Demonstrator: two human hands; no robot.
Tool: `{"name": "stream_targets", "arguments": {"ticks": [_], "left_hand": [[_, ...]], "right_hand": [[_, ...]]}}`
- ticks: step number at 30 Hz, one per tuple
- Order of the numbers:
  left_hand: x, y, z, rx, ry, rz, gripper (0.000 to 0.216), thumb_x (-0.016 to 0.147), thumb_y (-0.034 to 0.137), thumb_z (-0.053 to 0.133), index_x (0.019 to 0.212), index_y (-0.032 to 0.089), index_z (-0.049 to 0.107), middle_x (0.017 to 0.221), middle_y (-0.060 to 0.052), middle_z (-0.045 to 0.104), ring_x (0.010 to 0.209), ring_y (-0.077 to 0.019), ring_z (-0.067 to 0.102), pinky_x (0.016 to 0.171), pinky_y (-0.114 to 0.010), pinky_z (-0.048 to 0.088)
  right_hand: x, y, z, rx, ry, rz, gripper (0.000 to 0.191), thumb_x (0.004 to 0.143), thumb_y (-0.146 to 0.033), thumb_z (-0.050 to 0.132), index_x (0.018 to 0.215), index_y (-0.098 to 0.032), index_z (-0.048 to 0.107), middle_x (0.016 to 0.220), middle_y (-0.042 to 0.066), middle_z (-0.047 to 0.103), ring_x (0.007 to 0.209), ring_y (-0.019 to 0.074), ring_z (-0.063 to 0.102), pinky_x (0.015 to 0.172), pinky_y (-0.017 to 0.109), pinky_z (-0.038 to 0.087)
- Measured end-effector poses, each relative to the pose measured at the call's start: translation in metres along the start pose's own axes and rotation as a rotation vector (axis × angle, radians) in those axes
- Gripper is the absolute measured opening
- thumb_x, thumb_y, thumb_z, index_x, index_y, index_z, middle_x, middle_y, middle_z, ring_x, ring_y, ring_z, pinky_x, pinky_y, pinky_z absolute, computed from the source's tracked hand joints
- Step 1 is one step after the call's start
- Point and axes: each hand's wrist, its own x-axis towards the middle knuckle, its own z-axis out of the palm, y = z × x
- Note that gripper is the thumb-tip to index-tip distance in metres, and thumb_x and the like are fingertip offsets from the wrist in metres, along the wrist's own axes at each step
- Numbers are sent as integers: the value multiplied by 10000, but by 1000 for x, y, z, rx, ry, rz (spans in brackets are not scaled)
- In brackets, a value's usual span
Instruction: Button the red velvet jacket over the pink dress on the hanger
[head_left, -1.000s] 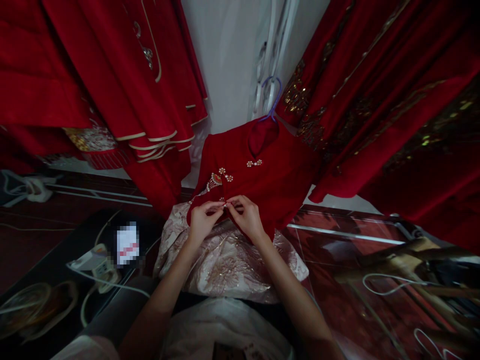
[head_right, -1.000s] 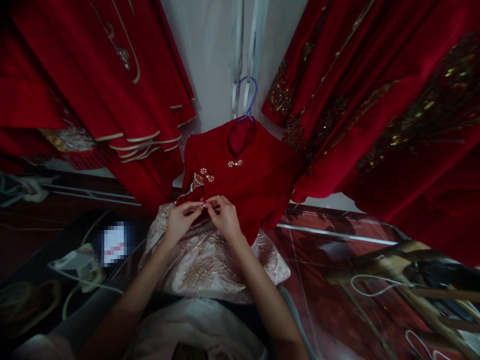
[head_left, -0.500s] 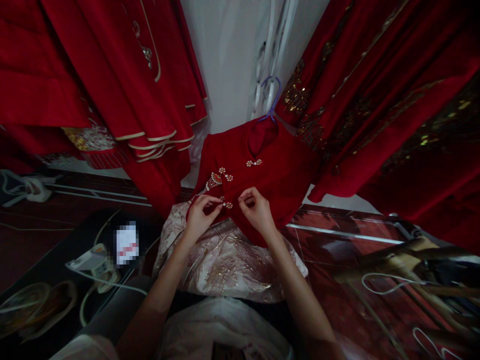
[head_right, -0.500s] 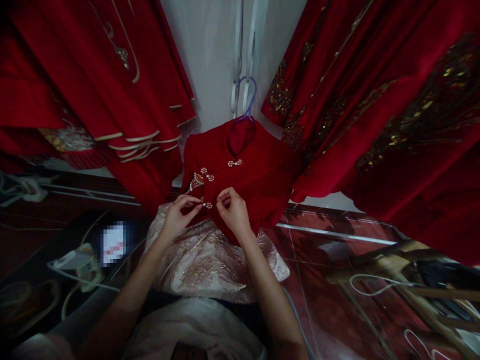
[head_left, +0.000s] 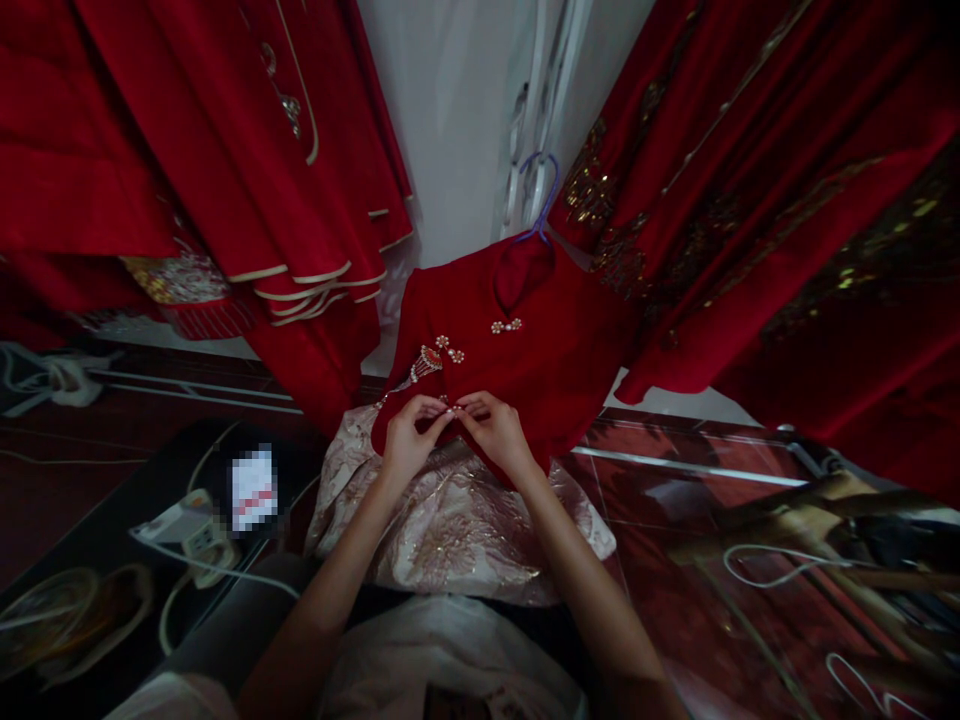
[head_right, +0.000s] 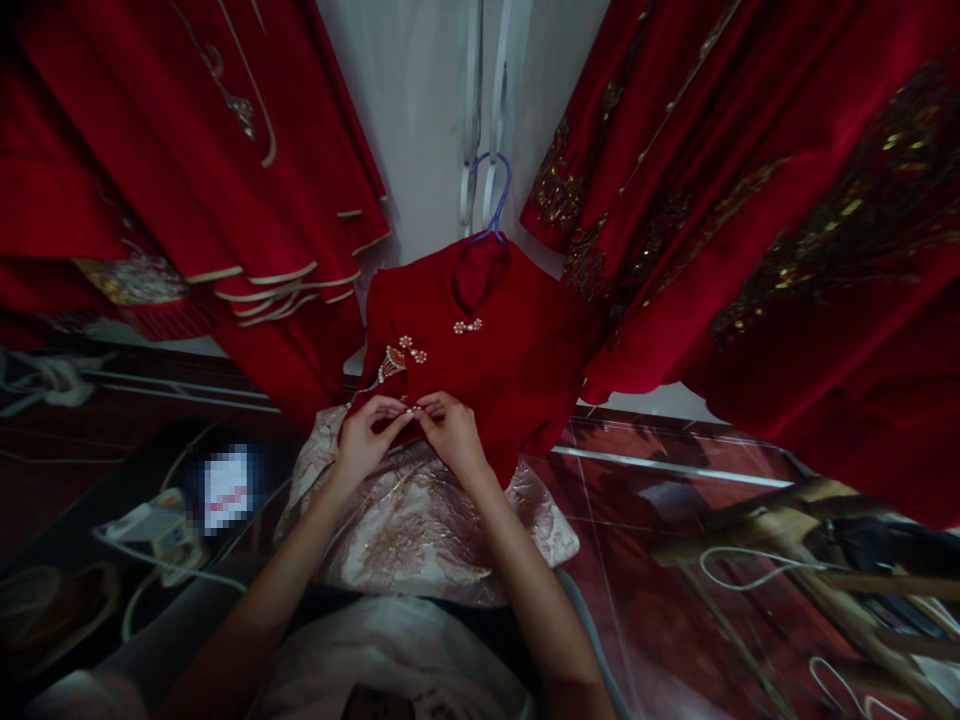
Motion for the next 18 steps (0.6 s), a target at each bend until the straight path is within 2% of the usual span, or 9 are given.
{"name": "stream_targets", "arguments": {"ticks": [6, 9, 12, 14, 16, 18], "left_hand": [[-1, 5, 3, 27, -3, 16, 140, 853, 335, 618, 887, 201, 599, 860, -12, 669, 808, -134, 656, 779, -270, 536], [7, 9, 0, 37, -33, 21, 166, 840, 351, 632, 880, 200, 576, 828, -7, 648, 760, -133, 643, 738, -267, 534], [30, 14, -7, 116, -13, 101, 164, 870, 353, 592, 953, 212, 584, 837, -14, 610, 749, -138, 605, 722, -276, 515], [51, 17, -13, 262, -10, 199, 200, 900, 325, 545, 1067, 238, 613, 902, -36, 588, 830, -162, 582, 808, -316, 496], [70, 20, -17, 415, -56, 291, 273, 914, 306, 519, 1166, 271, 618, 964, -57, 563, 923, -195, 551, 895, -362, 462], [86, 21, -19, 508, -114, 354, 297, 921, 309, 506, 1192, 279, 624, 979, -68, 547, 956, -215, 526, 917, -381, 446]], "right_hand": [[1, -1, -1, 23, -15, -10, 118, 805, -239, 631, 902, -193, 683, 837, 10, 722, 728, 114, 672, 708, 226, 539], [2, -2, -9, 18, -30, -1, 127, 802, -260, 645, 899, -194, 692, 828, 13, 723, 729, 117, 670, 710, 235, 540], [3, -7, -26, 19, -132, 6, 153, 799, -291, 666, 901, -185, 708, 823, 24, 724, 751, 124, 670, 731, 252, 535], [2, -12, -40, 43, -247, -9, 183, 799, -321, 677, 911, -180, 710, 829, 28, 727, 766, 125, 670, 739, 256, 530], [1, -16, -52, 64, -329, -22, 209, 804, -351, 677, 918, -178, 706, 833, 28, 726, 763, 123, 667, 728, 253, 526], [1, -19, -60, 66, -345, -24, 219, 812, -364, 670, 922, -177, 703, 833, 28, 723, 758, 120, 662, 719, 249, 520]]}}
